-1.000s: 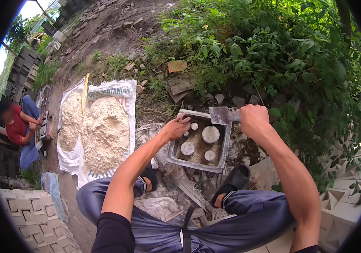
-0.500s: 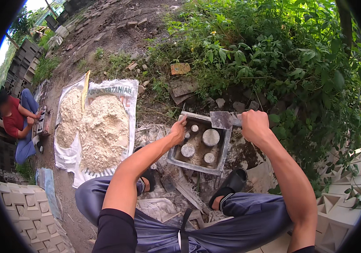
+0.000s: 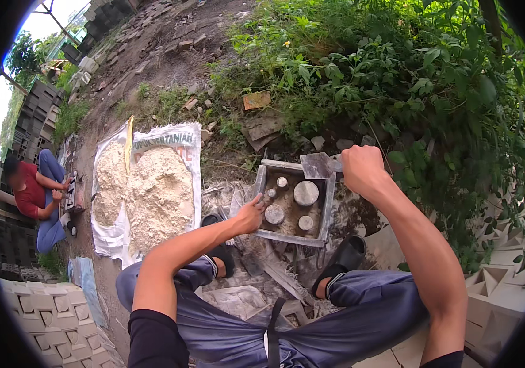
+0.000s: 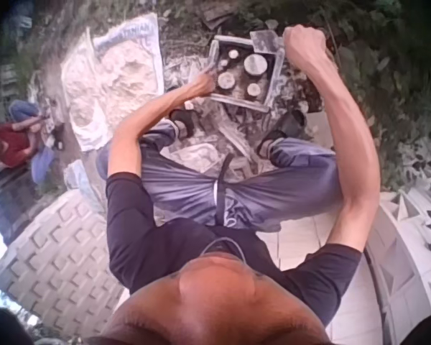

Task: The person tamps mixture into a mold around cylindrical inserts using a hand tool, then scoops additional mixture from a pile with a trowel and presses it into the mold by hand.

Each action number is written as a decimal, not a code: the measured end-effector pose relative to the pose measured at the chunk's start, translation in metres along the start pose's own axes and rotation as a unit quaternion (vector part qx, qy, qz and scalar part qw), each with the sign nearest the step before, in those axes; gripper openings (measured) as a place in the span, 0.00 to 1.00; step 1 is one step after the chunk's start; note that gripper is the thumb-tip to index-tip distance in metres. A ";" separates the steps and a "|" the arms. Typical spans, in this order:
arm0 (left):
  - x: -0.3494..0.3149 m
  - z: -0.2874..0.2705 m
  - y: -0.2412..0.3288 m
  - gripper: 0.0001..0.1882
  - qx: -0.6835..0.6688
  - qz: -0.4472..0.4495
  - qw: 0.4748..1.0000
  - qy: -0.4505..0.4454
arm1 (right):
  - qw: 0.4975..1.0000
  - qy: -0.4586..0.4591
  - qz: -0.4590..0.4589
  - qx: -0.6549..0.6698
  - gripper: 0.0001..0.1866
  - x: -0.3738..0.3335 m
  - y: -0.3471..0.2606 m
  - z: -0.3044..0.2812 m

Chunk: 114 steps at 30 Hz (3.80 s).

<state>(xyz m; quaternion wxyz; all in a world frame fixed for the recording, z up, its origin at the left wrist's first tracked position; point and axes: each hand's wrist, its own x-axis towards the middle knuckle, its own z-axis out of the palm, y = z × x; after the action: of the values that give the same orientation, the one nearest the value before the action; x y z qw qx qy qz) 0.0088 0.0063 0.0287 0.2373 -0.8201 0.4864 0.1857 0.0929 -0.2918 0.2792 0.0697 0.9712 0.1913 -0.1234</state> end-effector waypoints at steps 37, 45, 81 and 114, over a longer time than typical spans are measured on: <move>0.044 -0.025 -0.075 0.24 0.067 -0.094 0.990 0.077 | 0.998 -0.053 0.033 -0.007 0.08 0.000 0.000 -0.002; 0.078 0.007 -0.073 0.18 0.024 -0.095 0.993 0.062 | 0.998 -0.053 0.035 -0.011 0.07 0.006 0.003 0.000; -0.315 -0.071 -0.118 0.23 -0.567 -0.418 0.709 0.001 | 0.944 -0.223 -0.169 0.173 0.25 0.016 -0.198 0.057; -0.396 0.003 -0.103 0.21 -0.636 -0.572 0.507 0.107 | 0.920 -0.184 -0.126 0.322 0.27 0.107 -0.538 0.239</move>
<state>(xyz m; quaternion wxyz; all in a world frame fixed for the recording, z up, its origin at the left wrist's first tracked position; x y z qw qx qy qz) -0.0812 0.3324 0.2597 -0.3470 -0.8651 -0.3146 0.1797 -0.0712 0.1961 -0.0264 -0.2292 0.8690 0.2462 -0.3630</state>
